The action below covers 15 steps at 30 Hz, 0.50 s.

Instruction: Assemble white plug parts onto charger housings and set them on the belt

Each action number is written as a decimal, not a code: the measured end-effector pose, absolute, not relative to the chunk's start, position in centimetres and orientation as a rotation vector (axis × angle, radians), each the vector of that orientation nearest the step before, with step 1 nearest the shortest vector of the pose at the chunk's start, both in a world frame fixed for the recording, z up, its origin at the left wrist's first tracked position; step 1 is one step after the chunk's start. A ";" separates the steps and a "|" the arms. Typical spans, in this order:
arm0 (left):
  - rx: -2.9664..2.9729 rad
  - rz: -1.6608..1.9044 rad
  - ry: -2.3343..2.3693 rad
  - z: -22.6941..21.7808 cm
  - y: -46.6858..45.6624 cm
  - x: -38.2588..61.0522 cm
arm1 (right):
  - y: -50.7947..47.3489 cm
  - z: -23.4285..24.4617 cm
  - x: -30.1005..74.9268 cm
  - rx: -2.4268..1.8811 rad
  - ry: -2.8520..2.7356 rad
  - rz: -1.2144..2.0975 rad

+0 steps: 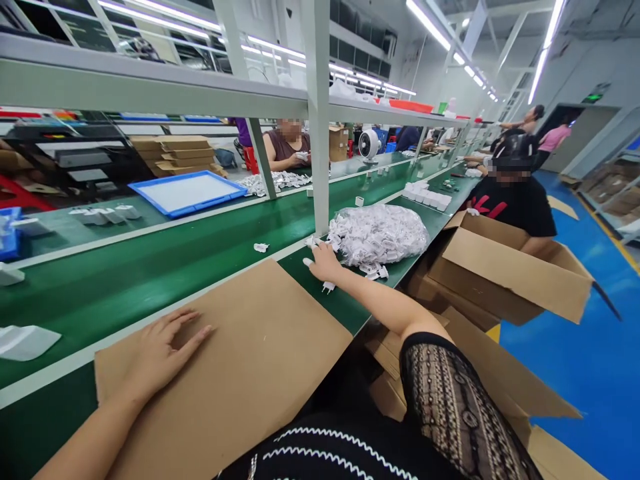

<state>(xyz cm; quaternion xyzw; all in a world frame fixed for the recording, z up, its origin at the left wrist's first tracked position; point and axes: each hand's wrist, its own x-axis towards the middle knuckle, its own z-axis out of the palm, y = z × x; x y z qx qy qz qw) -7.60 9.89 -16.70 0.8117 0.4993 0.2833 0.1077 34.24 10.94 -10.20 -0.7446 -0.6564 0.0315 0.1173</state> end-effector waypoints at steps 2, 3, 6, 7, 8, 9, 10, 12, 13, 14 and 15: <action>2.381 0.845 1.463 -16.7 9.9 -7.7 | 15.4 -9.3 33.9 -2.315 -1.788 0.098; 2.381 0.856 1.460 -16.6 9.8 -7.7 | 17.4 -8.7 34.2 -2.390 -1.698 0.094; 2.385 0.896 1.453 -16.8 9.8 -7.9 | 22.1 -7.1 36.9 -2.608 -1.427 0.110; 2.382 0.905 1.450 -16.9 9.8 -8.0 | 23.2 -6.6 38.2 -2.660 -1.369 0.118; 2.376 0.905 1.446 -16.9 9.7 -8.0 | 24.1 -6.2 39.5 -2.704 -1.336 0.138; 2.365 0.903 1.442 -17.0 9.7 -8.0 | 24.7 -6.0 40.8 -2.739 -1.331 0.166; 2.351 0.901 1.439 -17.0 9.8 -8.0 | 25.3 -5.9 42.0 -2.762 -1.353 0.196; 2.316 0.884 1.443 -16.8 9.8 -7.9 | 26.0 -6.0 44.0 -2.775 -1.444 0.224; 2.298 0.866 1.450 -16.7 9.8 -7.9 | 26.2 -6.2 44.7 -2.780 -1.504 0.214; 2.280 0.848 1.460 -16.5 9.8 -7.8 | 26.4 -6.5 45.2 -2.788 -1.564 0.196; 2.262 0.831 1.472 -16.3 9.8 -7.7 | 26.6 -6.8 45.5 -2.797 -1.624 0.175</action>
